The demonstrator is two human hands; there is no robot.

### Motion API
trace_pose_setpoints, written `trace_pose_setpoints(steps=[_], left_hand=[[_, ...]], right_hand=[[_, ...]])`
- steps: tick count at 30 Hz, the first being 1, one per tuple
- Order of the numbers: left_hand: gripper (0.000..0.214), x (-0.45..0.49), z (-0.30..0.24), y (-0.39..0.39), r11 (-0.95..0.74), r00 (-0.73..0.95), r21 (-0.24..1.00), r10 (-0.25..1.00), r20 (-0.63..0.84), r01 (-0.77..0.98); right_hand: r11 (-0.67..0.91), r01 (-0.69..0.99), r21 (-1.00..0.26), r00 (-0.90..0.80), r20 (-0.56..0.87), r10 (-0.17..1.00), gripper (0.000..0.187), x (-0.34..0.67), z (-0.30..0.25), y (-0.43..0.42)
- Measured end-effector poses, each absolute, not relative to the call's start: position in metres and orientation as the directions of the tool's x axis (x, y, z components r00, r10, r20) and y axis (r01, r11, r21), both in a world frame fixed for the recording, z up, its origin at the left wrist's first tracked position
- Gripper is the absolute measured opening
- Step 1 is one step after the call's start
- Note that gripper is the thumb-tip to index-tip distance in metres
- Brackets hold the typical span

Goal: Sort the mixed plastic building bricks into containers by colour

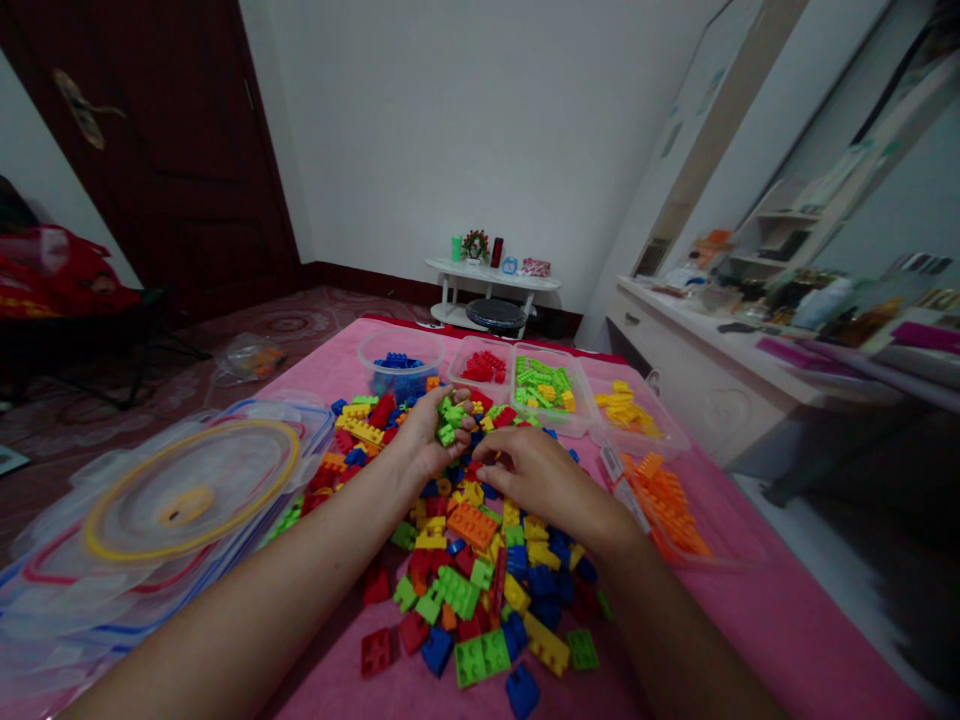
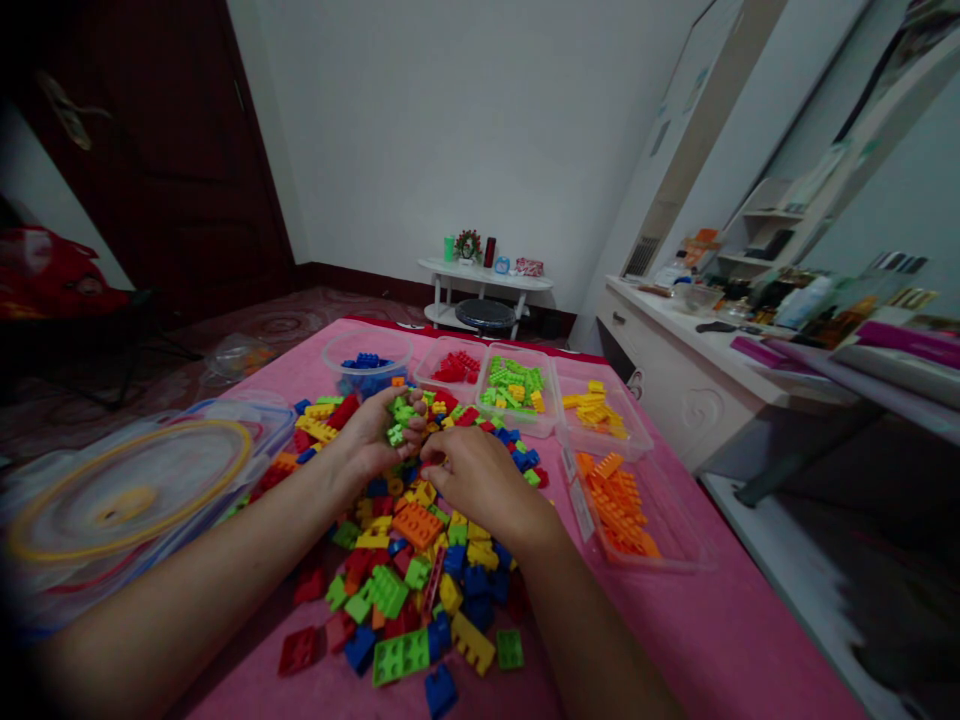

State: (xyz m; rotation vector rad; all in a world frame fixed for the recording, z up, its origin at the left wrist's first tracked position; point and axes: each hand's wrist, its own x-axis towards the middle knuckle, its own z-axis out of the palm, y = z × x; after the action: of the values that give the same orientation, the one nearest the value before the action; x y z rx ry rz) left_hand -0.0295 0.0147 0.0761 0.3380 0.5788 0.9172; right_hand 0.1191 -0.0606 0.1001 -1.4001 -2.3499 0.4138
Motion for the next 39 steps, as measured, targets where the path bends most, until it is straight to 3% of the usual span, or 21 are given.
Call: trace_pose_setpoints(steps=[39], left_hand=[[0.010, -0.0251, 0.0706, 0.0131, 0.581, 0.461, 0.526, 0.814, -0.354, -0.621]], right_hand=[[0.485, 0.816, -0.315, -0.475, 0.113, 0.873, 0.017, 0.1141, 0.0969, -0.0637]])
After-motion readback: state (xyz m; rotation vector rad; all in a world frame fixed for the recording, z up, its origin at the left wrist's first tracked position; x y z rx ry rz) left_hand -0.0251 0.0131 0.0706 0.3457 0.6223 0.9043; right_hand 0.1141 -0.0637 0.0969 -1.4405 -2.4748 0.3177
